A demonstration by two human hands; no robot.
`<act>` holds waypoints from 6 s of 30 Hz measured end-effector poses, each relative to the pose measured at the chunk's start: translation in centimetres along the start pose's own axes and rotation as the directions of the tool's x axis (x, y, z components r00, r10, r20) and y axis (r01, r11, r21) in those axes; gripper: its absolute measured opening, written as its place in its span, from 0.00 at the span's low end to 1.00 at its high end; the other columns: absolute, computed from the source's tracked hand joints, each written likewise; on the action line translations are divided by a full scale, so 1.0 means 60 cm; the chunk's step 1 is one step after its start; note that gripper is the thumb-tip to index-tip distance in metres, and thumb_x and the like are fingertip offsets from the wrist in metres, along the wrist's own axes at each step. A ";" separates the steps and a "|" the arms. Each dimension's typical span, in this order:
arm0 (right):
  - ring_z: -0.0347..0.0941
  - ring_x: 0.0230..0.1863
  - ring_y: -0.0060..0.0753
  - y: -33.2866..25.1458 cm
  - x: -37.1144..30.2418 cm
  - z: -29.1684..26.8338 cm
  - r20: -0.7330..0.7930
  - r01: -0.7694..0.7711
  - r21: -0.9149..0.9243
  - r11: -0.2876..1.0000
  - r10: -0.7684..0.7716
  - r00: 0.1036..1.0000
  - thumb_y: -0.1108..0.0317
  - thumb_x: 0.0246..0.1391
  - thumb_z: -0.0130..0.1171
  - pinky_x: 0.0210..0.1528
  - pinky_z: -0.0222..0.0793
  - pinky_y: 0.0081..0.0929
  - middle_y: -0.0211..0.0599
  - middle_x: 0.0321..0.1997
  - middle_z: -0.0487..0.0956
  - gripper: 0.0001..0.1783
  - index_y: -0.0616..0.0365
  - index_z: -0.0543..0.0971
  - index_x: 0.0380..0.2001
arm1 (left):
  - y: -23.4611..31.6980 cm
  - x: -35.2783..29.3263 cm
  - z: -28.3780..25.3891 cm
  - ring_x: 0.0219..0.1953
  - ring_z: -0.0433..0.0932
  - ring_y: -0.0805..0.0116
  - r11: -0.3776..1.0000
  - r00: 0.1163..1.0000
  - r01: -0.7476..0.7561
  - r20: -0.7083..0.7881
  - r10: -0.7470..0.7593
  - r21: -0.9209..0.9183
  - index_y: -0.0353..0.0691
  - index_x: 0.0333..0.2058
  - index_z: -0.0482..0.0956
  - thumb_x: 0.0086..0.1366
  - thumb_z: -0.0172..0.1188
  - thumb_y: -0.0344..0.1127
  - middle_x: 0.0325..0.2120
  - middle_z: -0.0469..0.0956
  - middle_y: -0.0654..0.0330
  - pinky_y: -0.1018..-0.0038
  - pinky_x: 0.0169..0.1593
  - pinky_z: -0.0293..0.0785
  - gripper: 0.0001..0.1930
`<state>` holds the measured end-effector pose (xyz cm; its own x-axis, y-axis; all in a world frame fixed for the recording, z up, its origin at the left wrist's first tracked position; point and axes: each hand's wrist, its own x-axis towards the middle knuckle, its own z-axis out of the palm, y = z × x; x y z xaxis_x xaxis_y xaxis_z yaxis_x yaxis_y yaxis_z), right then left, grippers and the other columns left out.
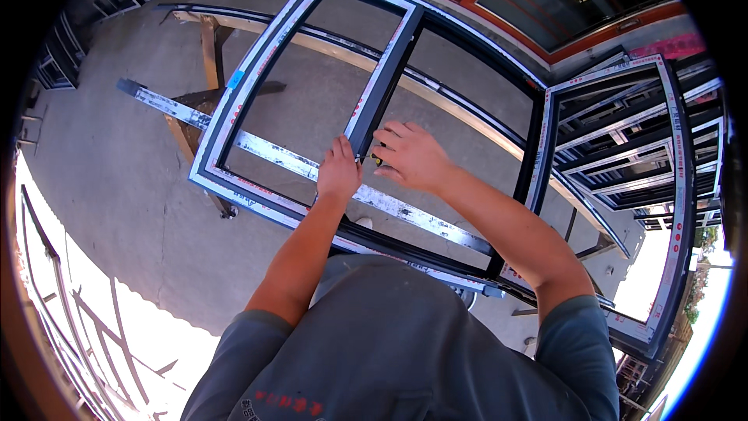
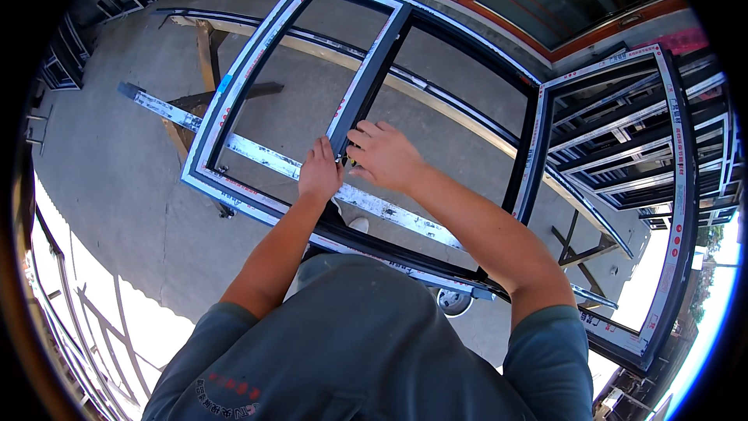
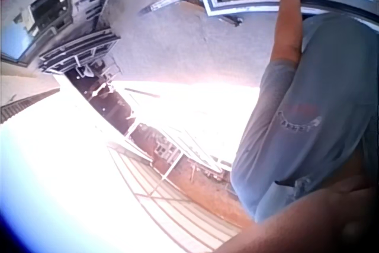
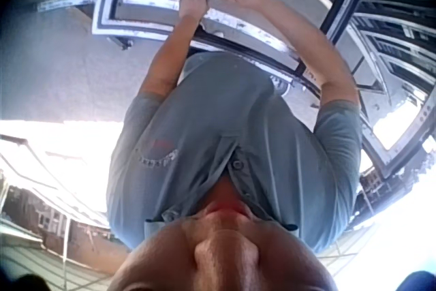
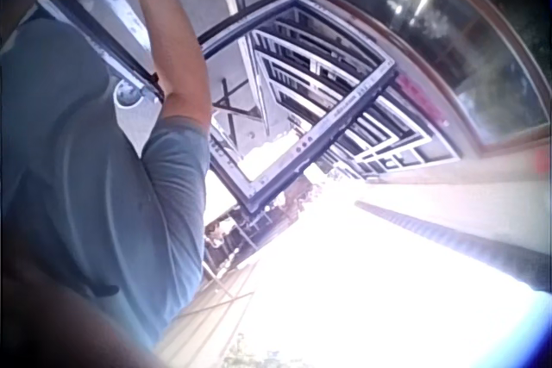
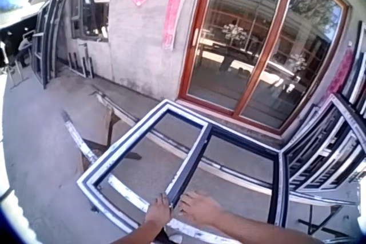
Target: The person assembles a window frame by measuring sections with a tape measure, using a screwdriver to secure hardware, and fitting a glass pane into the frame.
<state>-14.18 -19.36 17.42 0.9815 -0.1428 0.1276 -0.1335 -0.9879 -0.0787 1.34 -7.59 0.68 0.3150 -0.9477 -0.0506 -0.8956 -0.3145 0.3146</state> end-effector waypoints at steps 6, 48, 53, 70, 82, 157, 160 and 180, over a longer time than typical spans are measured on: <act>0.84 0.46 0.47 -0.034 0.038 0.041 0.295 -0.433 0.074 0.898 0.395 0.870 0.55 0.63 0.63 0.44 0.79 0.45 0.42 0.41 0.86 0.17 0.56 0.82 0.46 | -0.004 0.001 0.007 0.53 0.80 0.50 1.000 1.000 -0.009 -0.013 0.009 0.005 0.26 0.69 0.58 0.62 0.69 0.44 0.61 0.69 0.45 0.61 0.48 0.86 0.44; 0.75 0.54 0.40 0.010 0.015 -0.011 0.060 0.038 0.003 0.999 -0.038 0.997 0.51 0.58 0.69 0.54 0.74 0.39 0.34 0.45 0.81 0.23 0.55 0.81 0.49 | -0.002 -0.003 -0.013 0.52 0.79 0.46 0.989 0.999 0.041 -0.017 -0.044 -0.139 0.23 0.70 0.59 0.68 0.62 0.47 0.55 0.74 0.43 0.57 0.50 0.84 0.41; 0.78 0.42 0.39 0.026 0.021 0.030 0.128 0.174 -0.008 0.985 -0.171 0.977 0.56 0.61 0.65 0.43 0.76 0.39 0.34 0.33 0.79 0.15 0.56 0.79 0.40 | 0.002 0.000 -0.013 0.53 0.79 0.45 0.989 0.999 0.047 -0.001 -0.048 -0.139 0.23 0.69 0.59 0.68 0.62 0.47 0.56 0.73 0.43 0.56 0.50 0.84 0.41; 0.83 0.48 0.56 -0.038 0.007 0.061 0.324 -0.642 0.586 0.495 0.583 0.745 0.64 0.65 0.54 0.51 0.78 0.50 0.48 0.40 0.86 0.16 0.56 0.82 0.52 | -0.002 -0.002 -0.008 0.51 0.79 0.49 0.991 0.999 0.042 -0.025 -0.045 -0.123 0.23 0.68 0.61 0.67 0.63 0.48 0.52 0.74 0.46 0.59 0.48 0.85 0.41; 0.78 0.48 0.34 0.022 0.043 0.044 0.261 0.410 0.020 0.912 -0.401 0.878 0.58 0.56 0.65 0.51 0.72 0.34 0.33 0.38 0.84 0.12 0.54 0.80 0.29 | 0.002 -0.001 -0.022 0.55 0.77 0.47 0.991 0.997 0.062 0.046 -0.057 -0.117 0.23 0.70 0.58 0.66 0.63 0.47 0.56 0.72 0.45 0.57 0.51 0.84 0.43; 0.80 0.40 0.40 0.519 0.010 0.011 0.163 -0.686 0.656 0.315 0.829 0.535 0.67 0.73 0.51 0.46 0.74 0.38 0.43 0.37 0.83 0.22 0.57 0.71 0.67 | 0.200 0.627 0.073 0.42 0.86 0.48 0.999 0.986 0.000 -0.165 0.005 0.032 0.25 0.62 0.65 0.66 0.64 0.48 0.44 0.79 0.46 0.57 0.40 0.87 0.37; 0.80 0.41 0.47 0.550 0.029 0.028 0.113 -0.662 0.594 0.458 0.767 0.632 0.69 0.72 0.51 0.48 0.73 0.41 0.44 0.38 0.83 0.16 0.58 0.74 0.60 | 0.203 0.627 0.073 0.43 0.86 0.51 0.997 0.990 0.005 -0.141 0.006 0.075 0.24 0.63 0.65 0.65 0.65 0.48 0.46 0.78 0.47 0.60 0.41 0.87 0.38; 0.75 0.55 0.37 0.624 0.067 0.034 0.024 -0.173 0.000 0.985 0.173 0.985 0.79 0.53 0.64 0.61 0.68 0.36 0.31 0.45 0.85 0.18 0.47 0.87 0.45 | 0.209 0.623 0.065 0.42 0.86 0.54 0.991 0.993 0.007 -0.120 0.009 0.132 0.24 0.62 0.66 0.66 0.66 0.47 0.46 0.77 0.50 0.63 0.37 0.87 0.37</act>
<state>-14.98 -56.78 12.98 0.9465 -0.3104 0.0883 -0.3016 -0.9482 -0.0997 0.63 -47.15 -0.98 0.3422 -0.9373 0.0667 -0.9271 -0.3253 0.1863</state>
